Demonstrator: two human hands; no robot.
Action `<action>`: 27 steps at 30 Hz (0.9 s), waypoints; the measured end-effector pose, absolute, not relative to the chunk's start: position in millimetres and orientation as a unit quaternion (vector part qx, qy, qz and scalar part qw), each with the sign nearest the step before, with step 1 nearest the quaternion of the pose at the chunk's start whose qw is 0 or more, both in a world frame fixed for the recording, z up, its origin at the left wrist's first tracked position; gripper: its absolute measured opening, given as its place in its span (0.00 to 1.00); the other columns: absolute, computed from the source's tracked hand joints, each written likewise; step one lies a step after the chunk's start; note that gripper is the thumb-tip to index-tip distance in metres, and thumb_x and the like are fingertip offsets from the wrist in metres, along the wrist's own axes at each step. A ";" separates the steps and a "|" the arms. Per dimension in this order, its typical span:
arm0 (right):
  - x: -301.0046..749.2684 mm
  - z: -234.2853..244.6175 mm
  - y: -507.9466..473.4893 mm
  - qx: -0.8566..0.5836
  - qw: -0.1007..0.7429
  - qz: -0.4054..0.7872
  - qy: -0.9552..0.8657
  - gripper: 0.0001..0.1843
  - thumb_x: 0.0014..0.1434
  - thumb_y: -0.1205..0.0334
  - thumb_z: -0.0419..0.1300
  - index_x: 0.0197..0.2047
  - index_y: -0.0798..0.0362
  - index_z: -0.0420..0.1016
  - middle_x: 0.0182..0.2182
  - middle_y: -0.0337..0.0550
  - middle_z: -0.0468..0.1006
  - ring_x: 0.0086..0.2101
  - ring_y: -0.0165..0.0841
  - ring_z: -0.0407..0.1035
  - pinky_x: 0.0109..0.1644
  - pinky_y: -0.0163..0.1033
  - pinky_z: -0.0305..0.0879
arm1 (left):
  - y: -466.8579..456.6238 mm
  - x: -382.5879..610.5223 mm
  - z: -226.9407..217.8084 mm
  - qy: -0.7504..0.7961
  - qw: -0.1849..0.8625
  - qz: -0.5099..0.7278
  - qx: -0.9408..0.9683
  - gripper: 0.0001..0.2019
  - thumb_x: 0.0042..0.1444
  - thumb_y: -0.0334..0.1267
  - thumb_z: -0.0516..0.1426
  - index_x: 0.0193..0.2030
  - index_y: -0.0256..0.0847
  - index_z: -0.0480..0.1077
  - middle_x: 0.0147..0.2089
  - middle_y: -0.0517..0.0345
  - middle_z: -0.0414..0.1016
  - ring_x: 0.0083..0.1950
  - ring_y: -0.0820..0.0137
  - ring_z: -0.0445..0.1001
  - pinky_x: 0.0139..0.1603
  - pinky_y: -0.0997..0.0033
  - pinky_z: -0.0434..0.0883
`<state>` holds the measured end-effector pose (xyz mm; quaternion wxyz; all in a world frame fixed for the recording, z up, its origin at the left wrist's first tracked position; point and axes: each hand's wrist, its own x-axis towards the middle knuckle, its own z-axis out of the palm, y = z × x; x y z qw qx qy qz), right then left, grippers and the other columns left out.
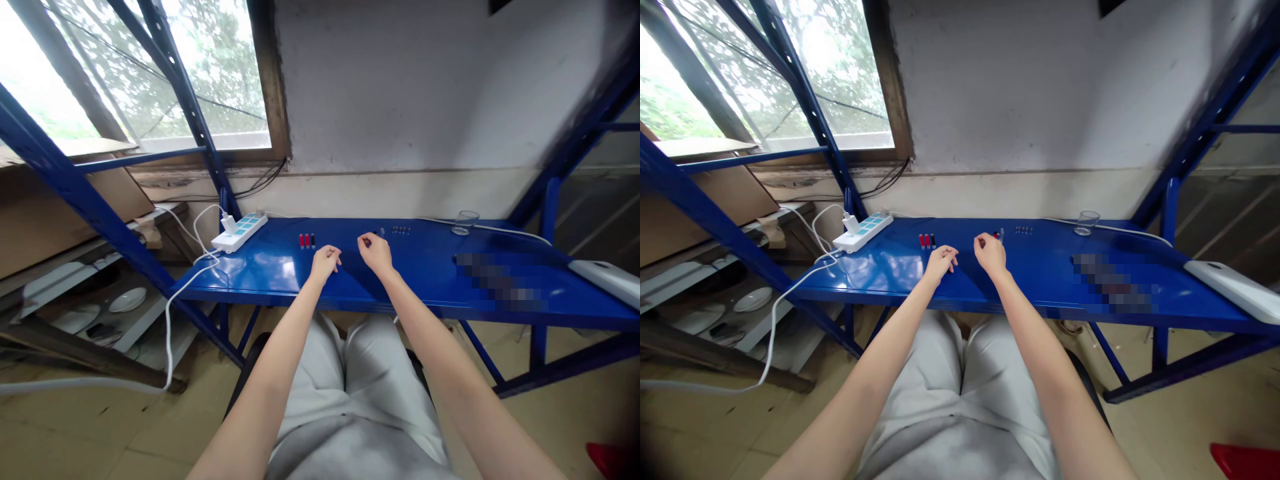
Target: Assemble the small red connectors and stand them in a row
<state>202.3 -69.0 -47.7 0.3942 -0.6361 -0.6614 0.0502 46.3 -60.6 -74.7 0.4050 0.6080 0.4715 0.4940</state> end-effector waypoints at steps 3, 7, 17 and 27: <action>198.5 -59.5 -72.7 -0.642 0.384 0.062 -0.660 0.15 0.59 0.55 0.47 0.36 0.50 0.72 0.32 0.44 0.77 0.34 0.34 0.70 0.36 0.34 0.61 | -61.7 47.1 -76.0 0.471 0.388 0.487 0.625 0.07 0.52 0.37 0.50 0.31 0.38 0.67 0.19 0.64 0.66 0.15 0.80 0.60 0.20 0.78 0.58; 200.7 -66.4 -77.1 -0.617 0.381 0.065 -0.686 0.15 0.59 0.55 0.46 0.35 0.50 0.72 0.30 0.44 0.77 0.31 0.34 0.70 0.34 0.33 0.60 | -62.6 47.7 -75.1 0.488 0.297 0.484 0.662 0.06 0.52 0.37 0.51 0.30 0.39 0.68 0.19 0.63 0.64 0.22 0.76 0.64 0.27 0.78 0.60; 200.9 -68.6 -77.7 -0.588 0.381 0.081 -0.709 0.15 0.58 0.55 0.46 0.32 0.51 0.71 0.28 0.43 0.76 0.28 0.32 0.68 0.32 0.33 0.59 | -48.4 32.0 -51.6 0.621 0.108 0.388 0.673 0.26 0.50 0.32 0.54 0.57 0.34 0.58 0.32 0.45 0.73 0.42 0.56 0.73 0.45 0.64 0.62; 201.3 -73.2 -75.1 -0.552 0.414 0.101 -0.717 0.14 0.56 0.55 0.49 0.29 0.52 0.72 0.25 0.43 0.75 0.26 0.32 0.67 0.29 0.35 0.58 | -41.6 33.3 -38.2 0.714 0.063 0.171 0.676 0.39 0.52 0.33 0.50 0.67 0.27 0.35 0.46 0.34 0.72 0.48 0.56 0.72 0.46 0.63 0.66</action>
